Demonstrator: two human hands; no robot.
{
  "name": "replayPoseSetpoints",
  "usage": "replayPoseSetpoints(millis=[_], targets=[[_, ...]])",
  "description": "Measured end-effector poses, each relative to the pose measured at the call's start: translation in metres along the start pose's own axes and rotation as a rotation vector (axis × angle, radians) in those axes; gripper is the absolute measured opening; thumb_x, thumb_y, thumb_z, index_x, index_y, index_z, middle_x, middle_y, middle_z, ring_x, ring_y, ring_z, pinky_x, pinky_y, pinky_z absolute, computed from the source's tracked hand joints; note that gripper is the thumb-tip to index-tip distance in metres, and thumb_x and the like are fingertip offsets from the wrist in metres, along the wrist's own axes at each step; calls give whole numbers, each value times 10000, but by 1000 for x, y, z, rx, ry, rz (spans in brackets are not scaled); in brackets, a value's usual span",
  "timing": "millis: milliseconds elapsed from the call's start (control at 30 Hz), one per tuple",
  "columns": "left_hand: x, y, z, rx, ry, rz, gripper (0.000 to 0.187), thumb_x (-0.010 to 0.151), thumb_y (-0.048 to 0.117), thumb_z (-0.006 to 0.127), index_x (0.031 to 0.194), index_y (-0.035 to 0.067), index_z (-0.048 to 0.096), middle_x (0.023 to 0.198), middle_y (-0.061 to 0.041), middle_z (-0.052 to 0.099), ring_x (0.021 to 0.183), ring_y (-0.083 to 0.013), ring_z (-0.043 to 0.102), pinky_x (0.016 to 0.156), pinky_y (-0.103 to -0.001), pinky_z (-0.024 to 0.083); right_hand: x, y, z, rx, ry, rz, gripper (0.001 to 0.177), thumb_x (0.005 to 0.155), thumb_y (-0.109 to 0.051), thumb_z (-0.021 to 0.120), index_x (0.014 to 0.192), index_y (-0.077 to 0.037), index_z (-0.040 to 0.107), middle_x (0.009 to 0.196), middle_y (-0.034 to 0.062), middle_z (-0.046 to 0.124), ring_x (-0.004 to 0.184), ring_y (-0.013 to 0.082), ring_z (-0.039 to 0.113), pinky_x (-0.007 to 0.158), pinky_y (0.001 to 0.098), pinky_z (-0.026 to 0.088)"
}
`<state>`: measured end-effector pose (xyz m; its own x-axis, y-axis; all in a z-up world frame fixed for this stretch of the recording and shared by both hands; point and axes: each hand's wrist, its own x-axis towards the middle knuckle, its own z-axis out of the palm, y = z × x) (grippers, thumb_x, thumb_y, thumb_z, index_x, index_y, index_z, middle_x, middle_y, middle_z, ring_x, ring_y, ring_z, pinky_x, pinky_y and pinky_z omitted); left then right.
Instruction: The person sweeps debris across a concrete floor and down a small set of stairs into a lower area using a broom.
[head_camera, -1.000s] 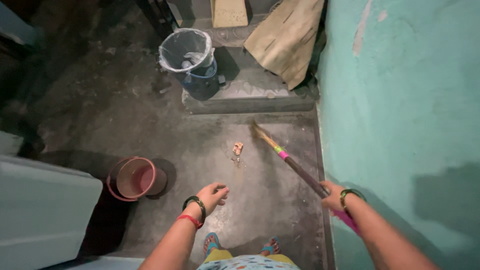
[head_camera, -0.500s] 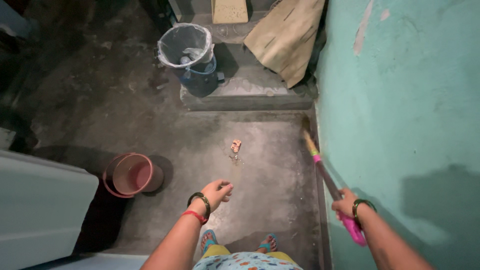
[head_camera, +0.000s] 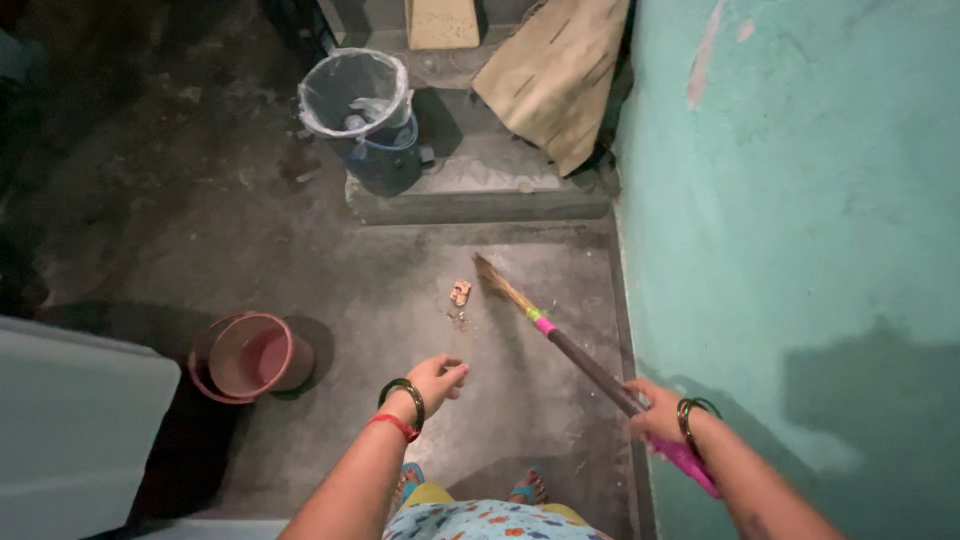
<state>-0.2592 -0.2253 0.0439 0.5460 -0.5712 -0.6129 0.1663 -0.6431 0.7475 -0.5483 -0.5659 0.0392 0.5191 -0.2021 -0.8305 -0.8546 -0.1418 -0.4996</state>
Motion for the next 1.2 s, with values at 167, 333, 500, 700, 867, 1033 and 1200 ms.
replayPoseSetpoints(millis=[167, 333, 500, 700, 867, 1033, 1200], targets=[[-21, 5, -12, 5, 25, 12, 504, 936, 375, 641, 1294, 20, 640, 1104, -145, 763, 901, -214, 763, 824, -329, 589, -4, -43, -17, -194, 136, 31, 807, 830, -72, 677, 1542, -252, 341, 813, 188, 741, 565, 252, 704, 518, 418, 586], [-48, -17, -31, -21, 110, -52, 528, 935, 386, 643, 1318, 23, 615, 1119, -147, 760, 911, -212, 761, 839, -336, 586, 16, -82, -30, -209, 290, 44, 817, 807, -54, 720, 1540, -186, 385, 914, 226, 769, 609, 289, 729, 560, 444, 600], [-73, -42, -44, -64, 165, -100, 533, 929, 389, 647, 1311, 18, 617, 1127, -151, 763, 923, -207, 754, 840, -333, 581, 41, -102, -29, -406, 221, 82, 742, 813, -72, 726, 1498, -135, 449, 1016, 192, 774, 676, 295, 777, 634, 435, 622], [-80, -54, -48, -67, 187, -130, 520, 928, 390, 641, 1297, 24, 635, 1120, -147, 763, 908, -201, 757, 834, -330, 580, 45, -95, 3, -686, 132, 5, 764, 810, -221, 810, 1480, -240, 445, 1034, 143, 758, 707, 239, 745, 670, 379, 595], [-54, -45, -40, -116, 152, -69, 507, 925, 367, 654, 1295, 21, 632, 1092, -161, 765, 893, -214, 746, 820, -339, 597, 0, -104, -7, -514, 21, 32, 772, 835, -143, 701, 1525, -289, 389, 875, 144, 735, 632, 240, 716, 565, 397, 592], [-30, -36, -28, -114, 101, 8, 493, 933, 354, 656, 1274, -2, 649, 1077, -154, 755, 891, -209, 740, 817, -337, 601, -36, -89, -38, -243, 10, 68, 835, 821, -86, 716, 1538, -291, 340, 781, 127, 699, 585, 251, 675, 506, 426, 572], [-35, -37, -24, -83, 100, -8, 515, 932, 373, 655, 1305, 20, 615, 1071, -133, 755, 893, -196, 751, 819, -319, 596, -18, -74, -37, -129, 144, 116, 776, 819, -54, 705, 1518, -230, 420, 783, 159, 672, 581, 254, 673, 498, 436, 565]])
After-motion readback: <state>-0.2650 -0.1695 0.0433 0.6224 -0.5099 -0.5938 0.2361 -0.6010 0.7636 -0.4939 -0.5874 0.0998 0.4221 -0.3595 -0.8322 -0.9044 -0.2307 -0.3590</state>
